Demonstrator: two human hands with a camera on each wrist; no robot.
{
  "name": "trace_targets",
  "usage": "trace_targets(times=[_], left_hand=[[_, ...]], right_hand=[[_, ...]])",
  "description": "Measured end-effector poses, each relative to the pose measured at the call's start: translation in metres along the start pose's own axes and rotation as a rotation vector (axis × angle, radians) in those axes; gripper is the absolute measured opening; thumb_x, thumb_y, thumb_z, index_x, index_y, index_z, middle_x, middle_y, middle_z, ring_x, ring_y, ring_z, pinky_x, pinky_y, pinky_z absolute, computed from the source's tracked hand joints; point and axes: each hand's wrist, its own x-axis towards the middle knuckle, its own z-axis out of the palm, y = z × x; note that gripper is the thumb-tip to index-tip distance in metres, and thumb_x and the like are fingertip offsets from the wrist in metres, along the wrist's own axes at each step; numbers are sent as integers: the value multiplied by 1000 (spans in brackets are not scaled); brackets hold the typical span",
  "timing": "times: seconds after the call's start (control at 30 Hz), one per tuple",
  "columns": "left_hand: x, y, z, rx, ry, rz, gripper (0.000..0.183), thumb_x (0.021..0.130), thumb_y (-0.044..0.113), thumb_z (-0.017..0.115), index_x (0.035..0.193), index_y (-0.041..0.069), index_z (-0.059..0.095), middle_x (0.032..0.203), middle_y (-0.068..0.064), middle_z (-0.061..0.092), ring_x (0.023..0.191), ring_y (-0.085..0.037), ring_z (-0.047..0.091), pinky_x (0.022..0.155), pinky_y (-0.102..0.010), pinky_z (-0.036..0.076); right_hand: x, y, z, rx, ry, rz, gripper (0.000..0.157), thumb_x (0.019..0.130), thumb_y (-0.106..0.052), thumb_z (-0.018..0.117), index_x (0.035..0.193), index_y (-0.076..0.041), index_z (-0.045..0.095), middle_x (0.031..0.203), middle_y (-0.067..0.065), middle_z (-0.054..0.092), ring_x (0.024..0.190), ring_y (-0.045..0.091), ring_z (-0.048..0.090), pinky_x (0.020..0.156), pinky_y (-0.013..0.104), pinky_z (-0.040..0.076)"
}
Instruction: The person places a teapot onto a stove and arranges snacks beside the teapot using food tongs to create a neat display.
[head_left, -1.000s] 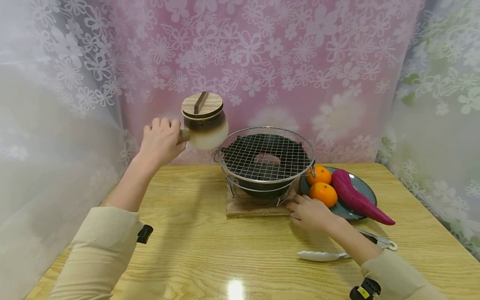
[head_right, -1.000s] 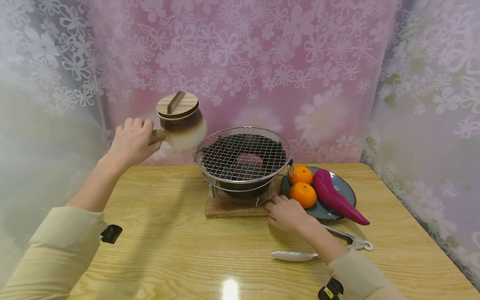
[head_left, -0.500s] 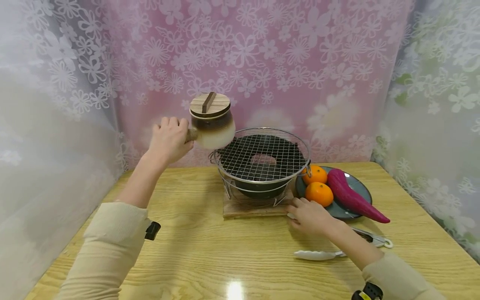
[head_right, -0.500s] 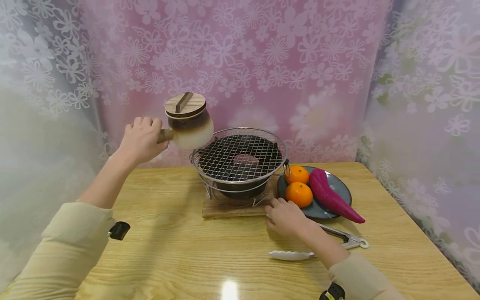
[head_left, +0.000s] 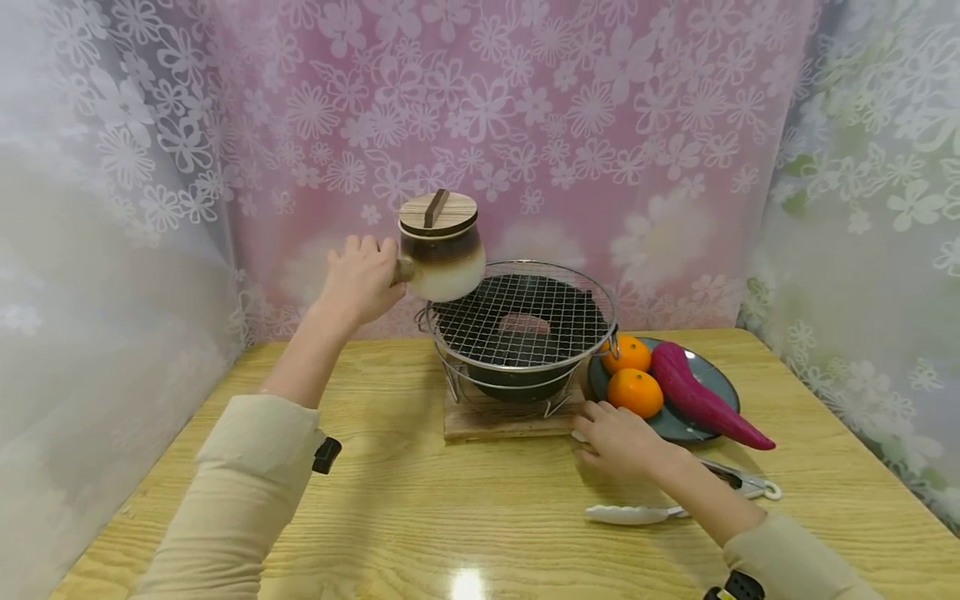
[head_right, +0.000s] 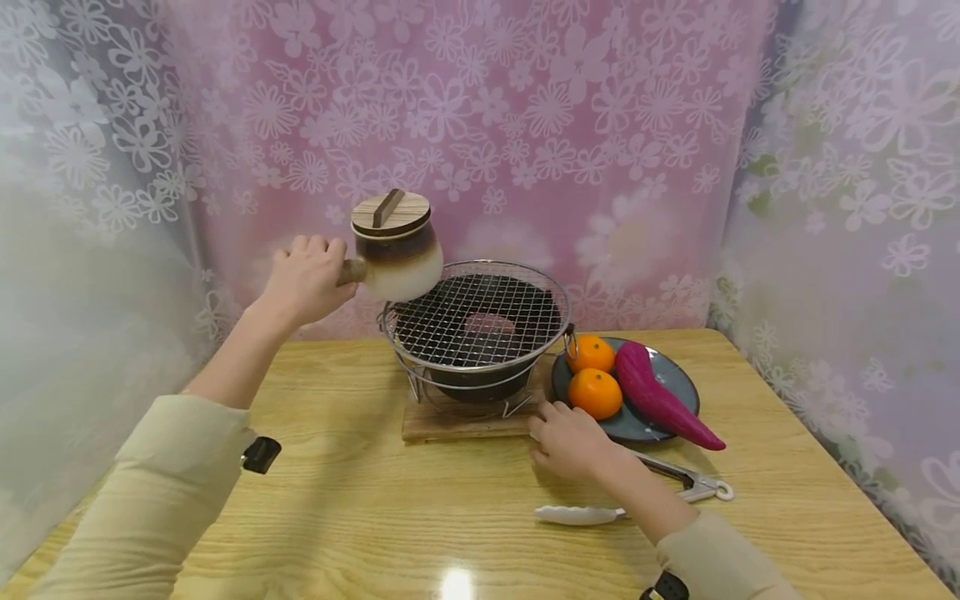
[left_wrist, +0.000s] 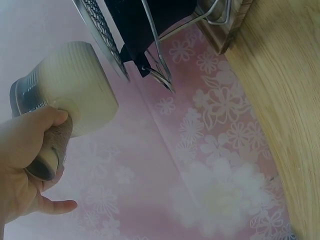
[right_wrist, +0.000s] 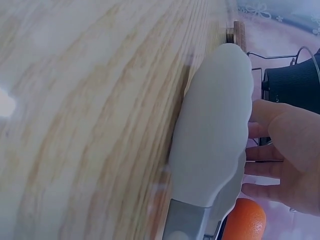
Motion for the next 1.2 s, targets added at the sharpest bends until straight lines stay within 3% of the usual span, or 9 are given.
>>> trace_targets(times=[0.2,0.93,1.2], left_hand=[[6,8,2,9,-16,0,38,86,31,62,102,1,45,98,-19,48,98,-36,42,84,-57,35],[20,38,8,20,-37,16,46,84,36,65,110,3,46,103,-17,49,103,-34,43,85,-54,35],[21,44,12,20,-33,36,39,85,32,62,106,3,46,100,-16,49,101,-33,43,84,-54,36]], right_hand=[[-1,1,2,3,-6,-2,24,82,-25,67,97,-7,63,95,7,54,84,25,52,66,38,47],[2,3,0,-7,10,-11,20,84,-25,66,94,-8,64,90,5,54,81,24,52,65,35,46],[1,3,0,-13,33,-24,19,84,-25,65,95,-9,65,89,4,54,79,23,52,62,34,46]])
